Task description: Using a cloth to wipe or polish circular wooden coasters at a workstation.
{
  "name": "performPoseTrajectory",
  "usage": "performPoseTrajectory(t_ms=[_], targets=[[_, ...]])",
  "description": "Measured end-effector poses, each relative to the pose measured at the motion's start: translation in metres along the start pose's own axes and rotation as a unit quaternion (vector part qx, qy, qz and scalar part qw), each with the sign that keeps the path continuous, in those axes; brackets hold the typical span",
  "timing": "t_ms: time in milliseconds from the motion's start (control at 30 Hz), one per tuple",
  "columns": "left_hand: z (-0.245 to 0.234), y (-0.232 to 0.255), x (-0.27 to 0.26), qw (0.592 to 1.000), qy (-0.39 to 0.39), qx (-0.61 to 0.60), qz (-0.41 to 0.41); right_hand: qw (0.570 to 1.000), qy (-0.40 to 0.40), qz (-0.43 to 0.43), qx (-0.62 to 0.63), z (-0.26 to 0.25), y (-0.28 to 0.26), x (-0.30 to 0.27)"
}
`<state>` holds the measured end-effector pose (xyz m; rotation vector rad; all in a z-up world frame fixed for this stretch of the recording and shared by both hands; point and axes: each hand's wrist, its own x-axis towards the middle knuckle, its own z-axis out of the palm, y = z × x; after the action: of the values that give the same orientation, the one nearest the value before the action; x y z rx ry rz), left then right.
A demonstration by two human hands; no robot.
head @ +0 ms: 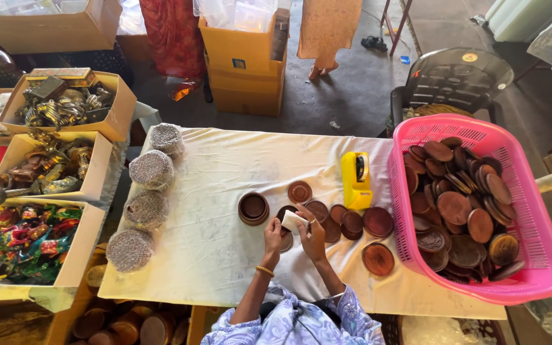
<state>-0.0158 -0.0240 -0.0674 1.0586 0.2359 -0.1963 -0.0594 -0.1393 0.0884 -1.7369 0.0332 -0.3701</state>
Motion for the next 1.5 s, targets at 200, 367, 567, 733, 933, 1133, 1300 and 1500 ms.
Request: performPoseTrajectory(t_ms=[200, 367, 567, 733, 933, 1133, 1300, 1500], targets=[[0.019, 0.006, -0.019, 0.994, 0.021, -0.051, -0.09, 0.994, -0.031, -0.079, -0.062, -0.016, 0.053, -0.005], [0.023, -0.012, -0.016, 0.997, 0.019, -0.023, -0.075, 0.938, -0.045, -0.187, -0.29, -0.02, 0.023, -0.007], [0.015, -0.025, -0.009, 0.999, 0.032, -0.004, -0.001, 0.915, -0.084, -0.208, -0.337, -0.019, 0.048, -0.018], [0.031, -0.001, -0.018, 0.998, 0.042, -0.027, -0.044, 0.889, -0.076, -0.209, -0.401, -0.022, 0.049, -0.008], [0.045, 0.045, -0.029, 0.937, -0.119, -0.325, -0.051, 0.894, -0.098, -0.27, -0.344, -0.004, 0.015, -0.005], [0.061, 0.087, -0.033, 0.901, -0.192, -0.369, -0.12, 0.928, -0.021, -0.252, -0.274, -0.005, -0.01, 0.025], [0.05, 0.096, -0.028, 0.902, -0.159, -0.374, -0.146, 0.976, 0.033, 0.118, 0.179, 0.008, 0.106, 0.033], [0.014, 0.052, -0.007, 0.867, -0.147, -0.428, -0.208, 0.857, 0.009, 0.253, 0.449, -0.001, 0.077, 0.018]])
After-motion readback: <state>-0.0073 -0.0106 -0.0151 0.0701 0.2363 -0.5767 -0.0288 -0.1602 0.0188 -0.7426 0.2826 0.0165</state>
